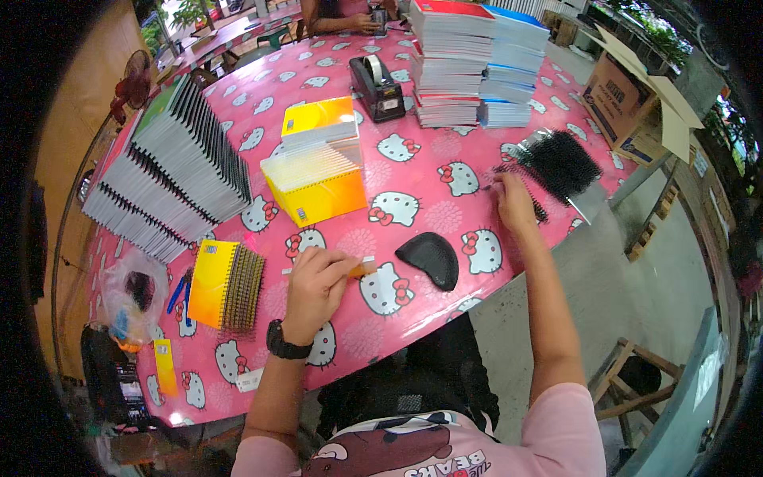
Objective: The person assembles notebooks by threading wire spirals through pre-punched holes in paper stacks and covers. The person repeatedly takes a small paper stack, aligns it with a cover, and manually threads a wire spiral through the holes.
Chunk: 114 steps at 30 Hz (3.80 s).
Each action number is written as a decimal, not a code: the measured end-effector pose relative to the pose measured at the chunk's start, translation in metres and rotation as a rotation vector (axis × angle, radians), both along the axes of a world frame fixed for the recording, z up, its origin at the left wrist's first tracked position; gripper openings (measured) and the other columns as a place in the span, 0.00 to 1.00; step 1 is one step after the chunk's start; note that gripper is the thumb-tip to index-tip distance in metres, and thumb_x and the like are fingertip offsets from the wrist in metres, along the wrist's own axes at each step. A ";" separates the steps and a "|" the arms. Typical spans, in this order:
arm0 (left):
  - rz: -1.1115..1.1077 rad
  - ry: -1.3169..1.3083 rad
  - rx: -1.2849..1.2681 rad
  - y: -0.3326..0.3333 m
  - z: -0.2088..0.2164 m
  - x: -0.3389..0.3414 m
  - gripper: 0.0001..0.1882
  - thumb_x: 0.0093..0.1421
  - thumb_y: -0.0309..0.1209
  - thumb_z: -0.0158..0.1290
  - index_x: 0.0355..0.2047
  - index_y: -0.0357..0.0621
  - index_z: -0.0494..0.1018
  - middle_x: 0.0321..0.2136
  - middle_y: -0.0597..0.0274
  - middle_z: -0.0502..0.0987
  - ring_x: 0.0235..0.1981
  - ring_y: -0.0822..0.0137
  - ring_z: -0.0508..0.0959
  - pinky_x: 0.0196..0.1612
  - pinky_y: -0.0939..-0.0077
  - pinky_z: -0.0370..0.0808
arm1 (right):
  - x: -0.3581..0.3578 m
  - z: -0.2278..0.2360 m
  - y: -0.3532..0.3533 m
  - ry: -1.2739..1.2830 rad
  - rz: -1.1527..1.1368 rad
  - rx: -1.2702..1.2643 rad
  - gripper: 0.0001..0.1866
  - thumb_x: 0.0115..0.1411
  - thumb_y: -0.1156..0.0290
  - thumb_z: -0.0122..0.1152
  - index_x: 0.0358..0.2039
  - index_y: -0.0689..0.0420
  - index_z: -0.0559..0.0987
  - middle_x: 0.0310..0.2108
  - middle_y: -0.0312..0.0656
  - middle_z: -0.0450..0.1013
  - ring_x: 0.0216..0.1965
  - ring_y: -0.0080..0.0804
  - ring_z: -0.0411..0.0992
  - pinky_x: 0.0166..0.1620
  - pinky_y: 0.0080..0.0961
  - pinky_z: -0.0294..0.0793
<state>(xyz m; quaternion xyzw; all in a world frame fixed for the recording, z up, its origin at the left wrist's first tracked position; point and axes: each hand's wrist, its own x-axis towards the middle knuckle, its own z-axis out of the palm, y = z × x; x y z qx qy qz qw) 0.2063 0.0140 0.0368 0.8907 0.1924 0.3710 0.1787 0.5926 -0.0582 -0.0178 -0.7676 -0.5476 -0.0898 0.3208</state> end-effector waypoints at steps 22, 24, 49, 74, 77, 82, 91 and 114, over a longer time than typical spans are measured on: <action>-0.066 -0.027 -0.054 -0.005 -0.003 -0.006 0.07 0.46 0.26 0.59 0.28 0.44 0.77 0.24 0.62 0.76 0.27 0.63 0.73 0.33 0.71 0.67 | -0.183 0.062 -0.027 0.635 0.742 -0.243 0.07 0.57 0.78 0.55 0.37 0.64 0.75 0.30 0.42 0.72 0.30 0.25 0.72 0.35 0.22 0.71; -0.064 -0.034 -0.050 -0.004 -0.003 -0.004 0.07 0.46 0.26 0.59 0.28 0.44 0.77 0.24 0.62 0.76 0.28 0.62 0.73 0.33 0.70 0.67 | -0.182 0.068 -0.025 0.751 0.702 -0.486 0.13 0.58 0.75 0.55 0.43 0.63 0.73 0.26 0.42 0.72 0.29 0.25 0.71 0.34 0.22 0.71; -0.173 0.130 0.019 -0.018 0.002 -0.002 0.12 0.51 0.39 0.56 0.32 0.46 0.73 0.34 0.66 0.74 0.37 0.65 0.72 0.40 0.69 0.64 | -0.125 0.026 -0.027 0.327 0.165 -0.300 0.19 0.46 0.59 0.66 0.36 0.54 0.74 0.51 0.48 0.64 0.51 0.51 0.62 0.53 0.42 0.60; 0.007 0.138 0.016 0.000 -0.004 -0.017 0.15 0.42 0.44 0.63 0.23 0.51 0.74 0.24 0.71 0.72 0.34 0.69 0.71 0.52 0.48 0.52 | -0.158 0.024 -0.034 1.273 0.839 -0.062 0.35 0.49 0.40 0.58 0.43 0.60 0.76 0.45 0.46 0.71 0.52 0.34 0.65 0.56 0.32 0.59; -0.017 0.142 0.001 -0.002 -0.006 -0.014 0.14 0.40 0.43 0.64 0.23 0.51 0.74 0.23 0.71 0.71 0.34 0.69 0.71 0.53 0.50 0.51 | -0.178 0.032 -0.029 1.049 0.909 -0.266 0.38 0.49 0.38 0.56 0.41 0.65 0.77 0.46 0.46 0.71 0.47 0.35 0.69 0.53 0.30 0.63; -0.007 0.130 0.016 -0.006 -0.006 -0.013 0.14 0.39 0.41 0.64 0.22 0.50 0.74 0.22 0.70 0.70 0.32 0.69 0.71 0.52 0.52 0.52 | -0.183 0.045 -0.024 1.167 0.788 -0.253 0.32 0.50 0.44 0.57 0.40 0.63 0.77 0.44 0.45 0.72 0.46 0.34 0.69 0.52 0.30 0.64; -0.035 0.130 0.015 -0.009 -0.006 -0.012 0.11 0.43 0.40 0.63 0.24 0.53 0.74 0.23 0.71 0.70 0.32 0.69 0.71 0.51 0.49 0.53 | -0.180 0.050 -0.022 1.291 0.890 -0.100 0.22 0.51 0.60 0.62 0.41 0.62 0.77 0.41 0.41 0.72 0.46 0.31 0.67 0.52 0.29 0.62; 0.033 -0.024 0.054 -0.023 -0.011 0.006 0.12 0.44 0.33 0.61 0.30 0.49 0.75 0.26 0.69 0.72 0.31 0.67 0.70 0.38 0.70 0.60 | -0.204 0.073 -0.047 0.087 0.500 -0.003 0.07 0.49 0.75 0.64 0.27 0.62 0.75 0.22 0.43 0.70 0.25 0.39 0.70 0.30 0.28 0.69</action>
